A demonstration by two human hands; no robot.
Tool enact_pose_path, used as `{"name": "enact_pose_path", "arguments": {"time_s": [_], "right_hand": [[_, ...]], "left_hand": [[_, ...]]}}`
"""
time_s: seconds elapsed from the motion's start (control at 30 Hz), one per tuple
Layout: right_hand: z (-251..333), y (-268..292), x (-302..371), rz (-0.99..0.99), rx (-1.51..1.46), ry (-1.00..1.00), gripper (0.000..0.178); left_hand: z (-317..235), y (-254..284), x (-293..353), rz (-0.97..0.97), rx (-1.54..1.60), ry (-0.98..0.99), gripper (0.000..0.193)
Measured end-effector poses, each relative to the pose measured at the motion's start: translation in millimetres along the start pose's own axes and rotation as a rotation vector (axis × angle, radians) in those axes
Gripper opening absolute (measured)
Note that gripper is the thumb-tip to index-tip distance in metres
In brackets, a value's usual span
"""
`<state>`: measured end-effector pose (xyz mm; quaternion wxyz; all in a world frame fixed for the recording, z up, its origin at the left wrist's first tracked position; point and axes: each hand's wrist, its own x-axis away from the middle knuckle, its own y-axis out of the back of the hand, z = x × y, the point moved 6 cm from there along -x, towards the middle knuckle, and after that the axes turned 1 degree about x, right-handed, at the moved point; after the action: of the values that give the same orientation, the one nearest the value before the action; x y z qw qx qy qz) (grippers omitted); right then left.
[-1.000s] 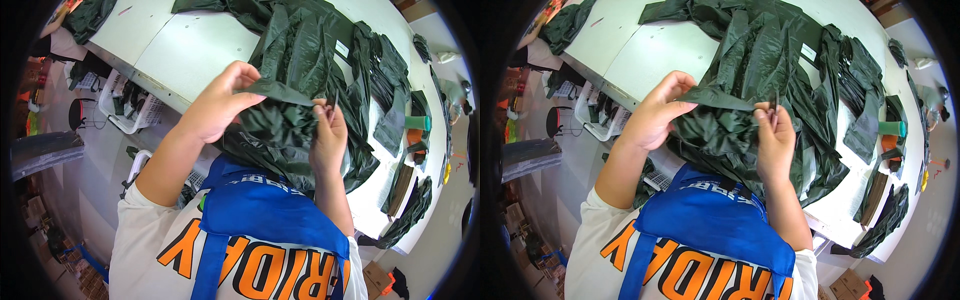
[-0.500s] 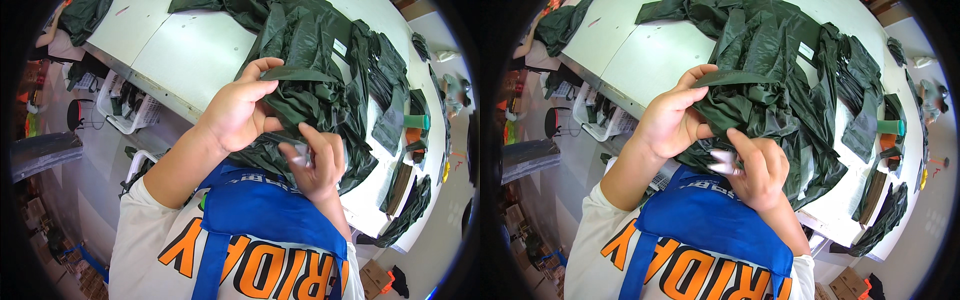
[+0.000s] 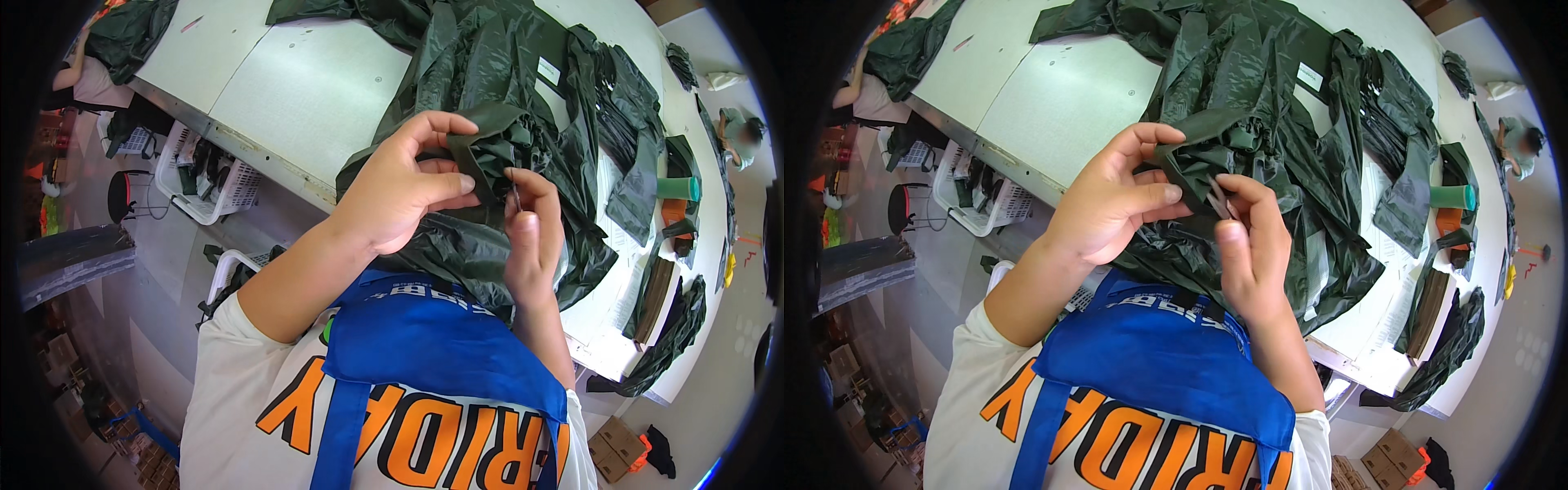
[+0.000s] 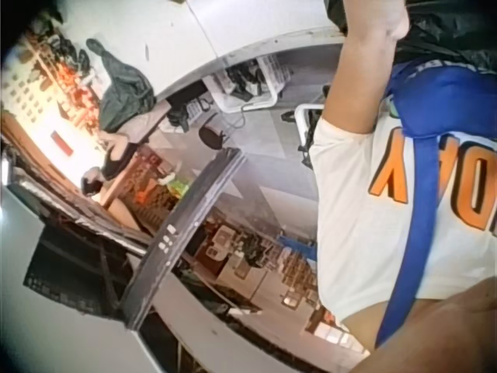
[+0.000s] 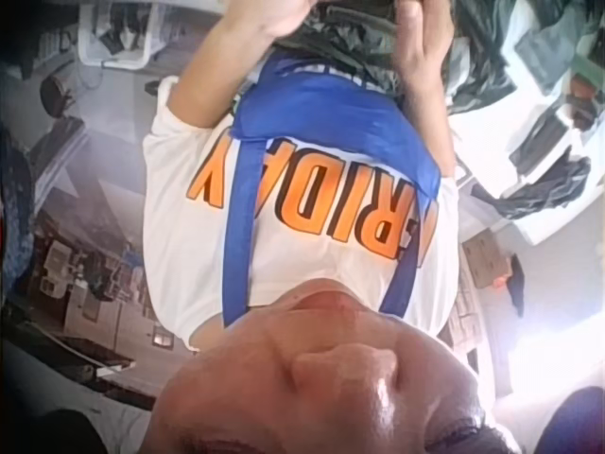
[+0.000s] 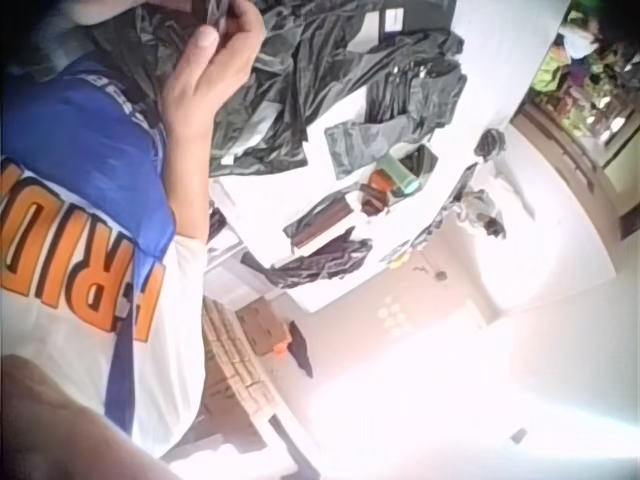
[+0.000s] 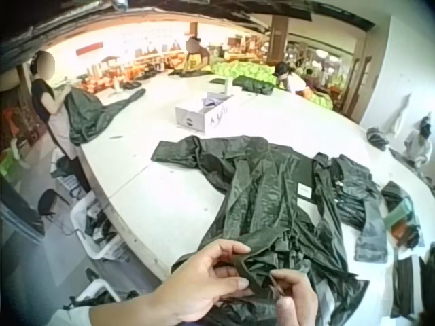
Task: The person folds a dark green jacket on a white table, aligning edges and smoothing the fabric. They use a small blade to cut a tag or thread, then fold the jacket into a compact bundle and place it into a dark green pouch. The person repeats the process with another jacket, folding and placing it into a pouch.
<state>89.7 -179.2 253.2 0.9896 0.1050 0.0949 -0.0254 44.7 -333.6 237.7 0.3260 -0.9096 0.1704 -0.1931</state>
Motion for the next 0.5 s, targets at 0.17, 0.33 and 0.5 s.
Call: {"name": "enact_pose_path", "arguments": {"time_s": [0.17,0.33,0.5], "right_hand": [[10.0,18.7,18.3,-0.152,0.312,0.317,0.046],[22.3,11.4,22.0,-0.168,0.629,0.546,0.048],[30.7,5.4,19.8,-0.234,0.676,0.662,0.046]], "left_hand": [[2.7,5.3,-3.5,-0.080,0.100,0.021,0.042],[5.3,3.5,-4.0,-0.043,0.174,0.071,0.040],[9.8,0.0,-4.7,0.003,0.254,0.125,0.039]]}}
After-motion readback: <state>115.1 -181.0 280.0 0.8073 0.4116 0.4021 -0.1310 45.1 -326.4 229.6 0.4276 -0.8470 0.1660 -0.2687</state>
